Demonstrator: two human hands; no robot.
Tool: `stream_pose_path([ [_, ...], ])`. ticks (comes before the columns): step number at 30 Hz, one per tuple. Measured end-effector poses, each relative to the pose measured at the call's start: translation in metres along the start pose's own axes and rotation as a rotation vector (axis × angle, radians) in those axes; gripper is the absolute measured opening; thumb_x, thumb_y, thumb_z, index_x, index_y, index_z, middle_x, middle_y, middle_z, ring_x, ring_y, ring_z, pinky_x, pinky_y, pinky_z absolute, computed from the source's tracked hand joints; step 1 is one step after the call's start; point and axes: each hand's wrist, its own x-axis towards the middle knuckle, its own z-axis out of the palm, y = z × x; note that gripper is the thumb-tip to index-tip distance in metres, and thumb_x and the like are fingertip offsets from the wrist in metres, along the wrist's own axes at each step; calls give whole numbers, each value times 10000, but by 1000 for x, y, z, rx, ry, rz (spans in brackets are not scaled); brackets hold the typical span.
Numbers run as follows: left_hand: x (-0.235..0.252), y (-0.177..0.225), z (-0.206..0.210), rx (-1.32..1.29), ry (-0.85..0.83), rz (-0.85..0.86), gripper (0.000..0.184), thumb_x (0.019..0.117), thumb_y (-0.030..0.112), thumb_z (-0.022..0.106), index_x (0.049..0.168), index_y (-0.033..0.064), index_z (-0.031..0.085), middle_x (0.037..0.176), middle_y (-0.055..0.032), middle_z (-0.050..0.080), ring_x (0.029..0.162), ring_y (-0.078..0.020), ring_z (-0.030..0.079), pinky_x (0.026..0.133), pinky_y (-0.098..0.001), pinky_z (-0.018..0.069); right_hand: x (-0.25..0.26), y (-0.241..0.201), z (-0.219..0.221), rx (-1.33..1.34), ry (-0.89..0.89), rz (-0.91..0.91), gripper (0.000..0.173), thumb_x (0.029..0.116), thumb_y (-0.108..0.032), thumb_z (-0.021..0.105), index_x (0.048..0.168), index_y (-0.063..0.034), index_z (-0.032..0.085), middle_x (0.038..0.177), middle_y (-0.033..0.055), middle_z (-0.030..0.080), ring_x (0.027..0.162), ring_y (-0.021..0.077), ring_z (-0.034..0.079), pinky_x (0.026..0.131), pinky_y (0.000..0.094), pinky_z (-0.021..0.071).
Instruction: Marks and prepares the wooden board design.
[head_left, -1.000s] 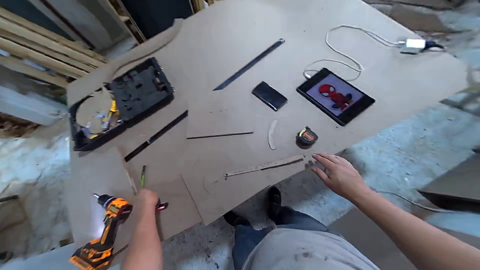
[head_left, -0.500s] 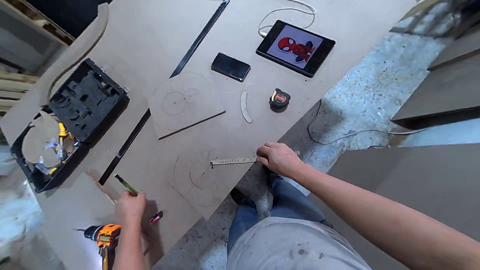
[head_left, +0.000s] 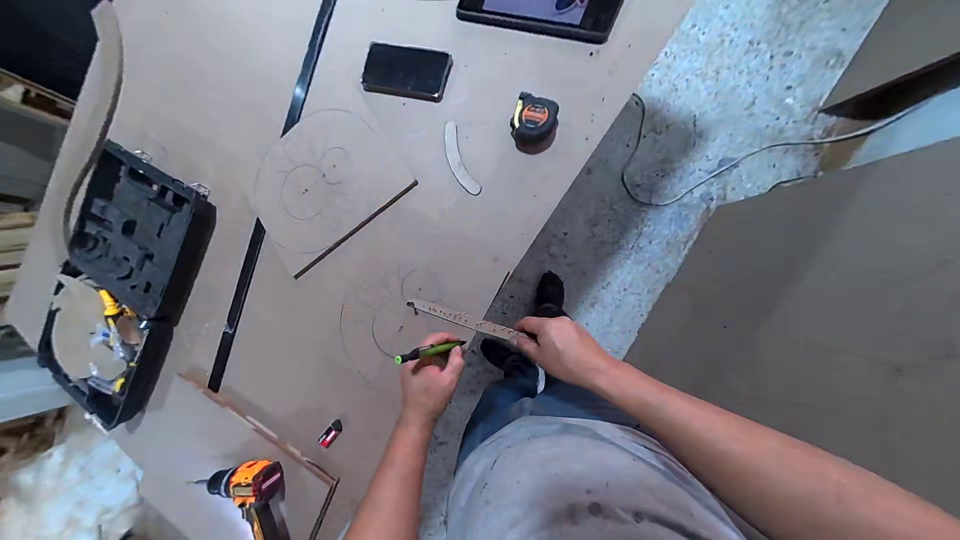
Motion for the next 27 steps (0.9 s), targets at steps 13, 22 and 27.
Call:
stream_pose_path([
  [13,21,-8,16,236,-83,132,174,921,137,739,1093,118,765,1064,12,758,978,-69,719,879,-307,625,-7,-6,6,66,-41,-7,280,1054,-408,541,1142,-229,738,919,-8,742,870,169,715,795,456,586],
  [22,22,-4,12,276,-90,167,173,935,151,726,1100,116,767,1054,9,761,949,-66,723,861,-298,630,-6,-9,6,83,-13,-64,287,1058,-396,534,1143,-223,748,958,-4,752,899,169,719,819,457,588],
  [27,25,-5,13,261,-65,168,194,945,133,726,1134,102,757,1067,0,759,932,-64,725,843,-281,633,6,-11,-5,11,-31,-79,289,1059,-398,520,1155,-244,744,992,-14,754,923,179,719,822,475,583],
])
